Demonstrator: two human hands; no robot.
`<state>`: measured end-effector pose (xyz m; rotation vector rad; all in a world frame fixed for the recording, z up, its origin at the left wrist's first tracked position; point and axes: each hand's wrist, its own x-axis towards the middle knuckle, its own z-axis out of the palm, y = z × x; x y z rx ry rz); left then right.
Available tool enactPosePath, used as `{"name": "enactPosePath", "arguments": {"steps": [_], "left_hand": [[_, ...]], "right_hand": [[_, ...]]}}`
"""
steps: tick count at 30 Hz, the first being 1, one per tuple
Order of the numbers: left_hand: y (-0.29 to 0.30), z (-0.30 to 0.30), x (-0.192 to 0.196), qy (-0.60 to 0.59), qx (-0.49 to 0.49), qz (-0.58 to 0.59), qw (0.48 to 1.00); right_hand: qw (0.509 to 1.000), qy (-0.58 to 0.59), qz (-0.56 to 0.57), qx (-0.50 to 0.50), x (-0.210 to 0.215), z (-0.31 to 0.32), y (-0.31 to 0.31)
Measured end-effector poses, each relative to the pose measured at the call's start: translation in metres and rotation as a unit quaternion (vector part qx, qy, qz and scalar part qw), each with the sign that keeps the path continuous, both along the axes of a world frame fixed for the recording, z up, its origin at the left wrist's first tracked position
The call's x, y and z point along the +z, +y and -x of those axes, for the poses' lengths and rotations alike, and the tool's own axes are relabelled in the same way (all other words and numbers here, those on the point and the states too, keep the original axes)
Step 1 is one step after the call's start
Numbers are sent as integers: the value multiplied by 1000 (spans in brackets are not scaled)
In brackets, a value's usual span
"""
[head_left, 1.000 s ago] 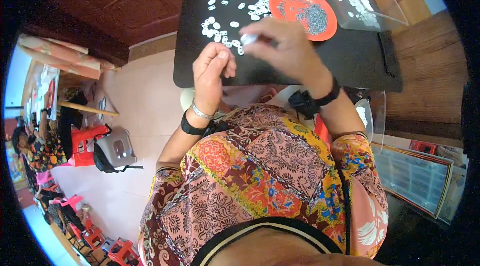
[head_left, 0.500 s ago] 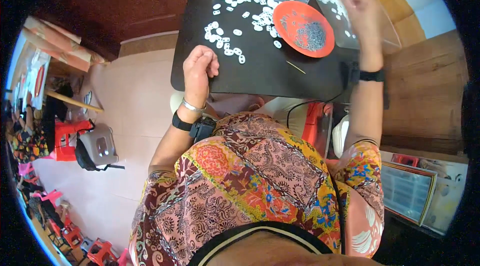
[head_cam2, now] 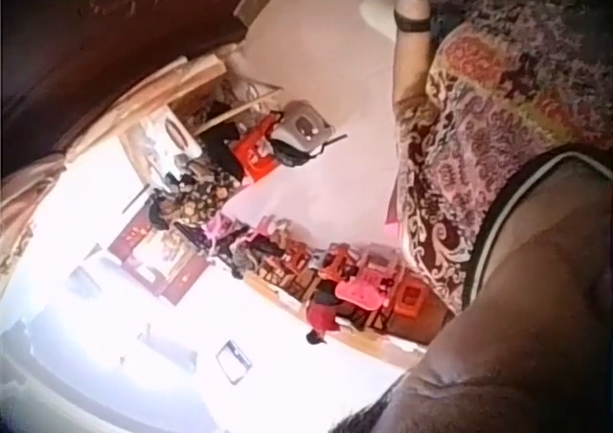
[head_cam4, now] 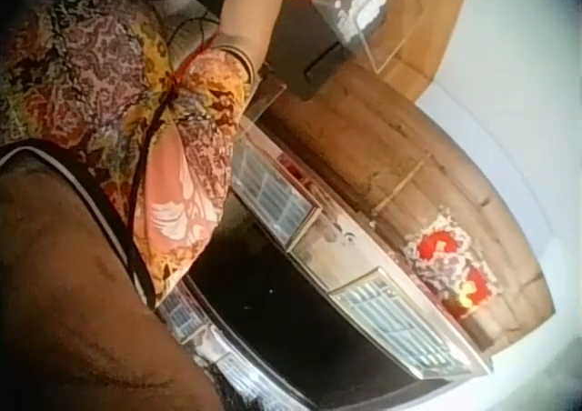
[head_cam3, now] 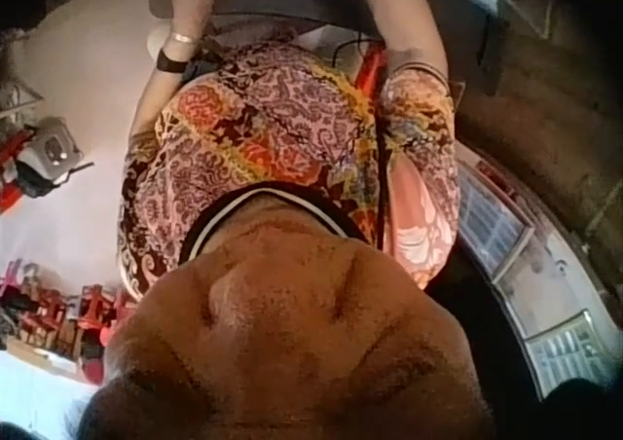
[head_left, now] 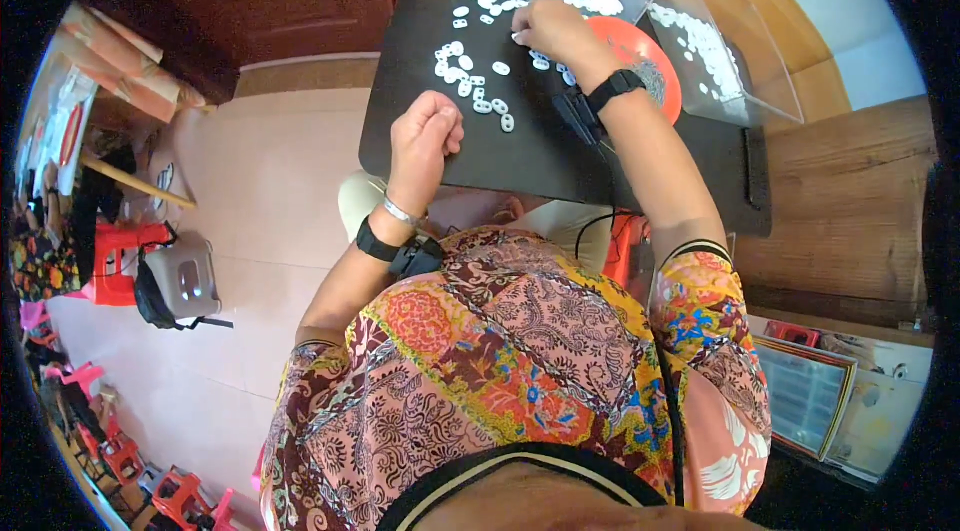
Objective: Manual assembly of small white plastic components by inserting metal pins or smaller parts into them.
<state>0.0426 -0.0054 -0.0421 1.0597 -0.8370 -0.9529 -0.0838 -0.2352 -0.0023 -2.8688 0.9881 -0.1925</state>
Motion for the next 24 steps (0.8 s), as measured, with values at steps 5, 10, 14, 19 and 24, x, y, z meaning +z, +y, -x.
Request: {"name": "enactPosePath", "arguments": {"steps": [5,10,14,19,24], "left_hand": [[1,-2,-3,1,-11,12,1000],[2,-2,-2,-2,-12,15,1000],[1,0,1,-39,-5,6,999],[-1,8,18,-58,-41,-32,997],[-9,19,31,-43,-92,-32,994]], "right_hand": [[999,4,31,14,-3,1,0],[997,-70,-6,-26,14,9,18],[966,-184,-178,-20,20,21,28],[823,-305,-478,0,35,29,76],[837,-272,-470,61,33,31,97]]}}
